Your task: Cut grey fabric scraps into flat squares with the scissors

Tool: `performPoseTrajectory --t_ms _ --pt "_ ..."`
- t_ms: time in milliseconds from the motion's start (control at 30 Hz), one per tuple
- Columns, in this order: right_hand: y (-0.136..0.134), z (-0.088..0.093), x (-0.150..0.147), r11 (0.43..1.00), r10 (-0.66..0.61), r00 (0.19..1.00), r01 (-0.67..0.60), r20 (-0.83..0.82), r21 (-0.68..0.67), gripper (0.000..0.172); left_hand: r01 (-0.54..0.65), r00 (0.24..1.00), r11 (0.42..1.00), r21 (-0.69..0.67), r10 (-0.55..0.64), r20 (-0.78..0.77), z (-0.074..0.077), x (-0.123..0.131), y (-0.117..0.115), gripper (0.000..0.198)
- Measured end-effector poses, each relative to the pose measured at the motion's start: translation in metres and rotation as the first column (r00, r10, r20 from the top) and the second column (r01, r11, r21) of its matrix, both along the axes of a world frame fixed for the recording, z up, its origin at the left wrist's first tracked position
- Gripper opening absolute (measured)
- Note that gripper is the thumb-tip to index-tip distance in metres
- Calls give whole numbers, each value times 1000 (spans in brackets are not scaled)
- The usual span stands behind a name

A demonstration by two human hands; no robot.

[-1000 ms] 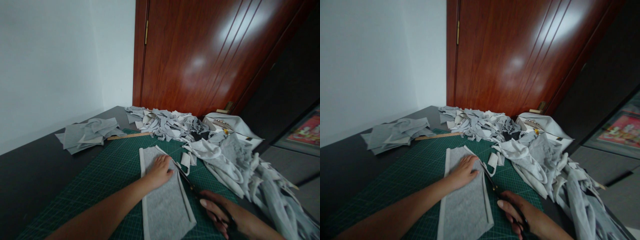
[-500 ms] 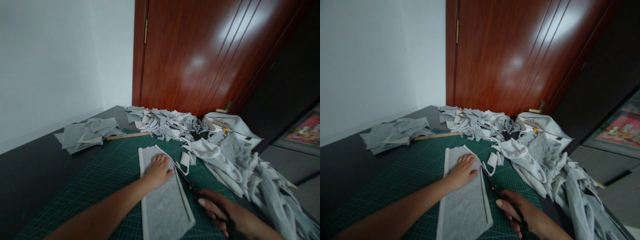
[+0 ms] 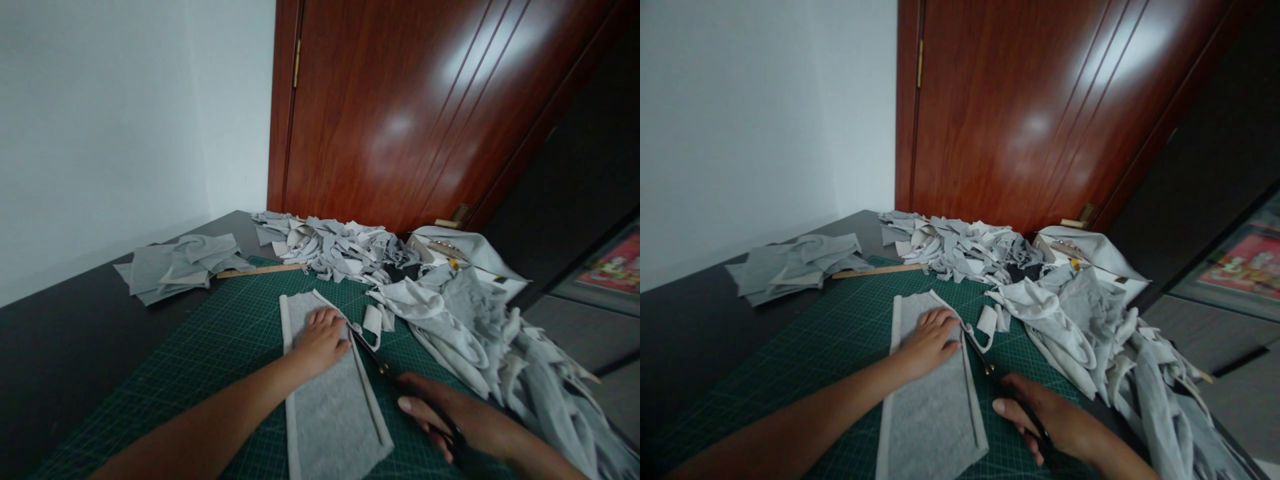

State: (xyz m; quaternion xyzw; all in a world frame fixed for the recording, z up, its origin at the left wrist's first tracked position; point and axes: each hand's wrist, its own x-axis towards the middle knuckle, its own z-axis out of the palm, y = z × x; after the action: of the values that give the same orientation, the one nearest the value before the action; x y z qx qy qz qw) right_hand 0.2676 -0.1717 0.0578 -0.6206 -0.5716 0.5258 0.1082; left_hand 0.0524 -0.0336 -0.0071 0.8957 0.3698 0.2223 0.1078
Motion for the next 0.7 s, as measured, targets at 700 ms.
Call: performPoseTrajectory --t_ms 700 --pt "15 -3 1 1000 -3 997 5 -76 30 55 -56 998 998 -26 55 -33 0 2 0 43"
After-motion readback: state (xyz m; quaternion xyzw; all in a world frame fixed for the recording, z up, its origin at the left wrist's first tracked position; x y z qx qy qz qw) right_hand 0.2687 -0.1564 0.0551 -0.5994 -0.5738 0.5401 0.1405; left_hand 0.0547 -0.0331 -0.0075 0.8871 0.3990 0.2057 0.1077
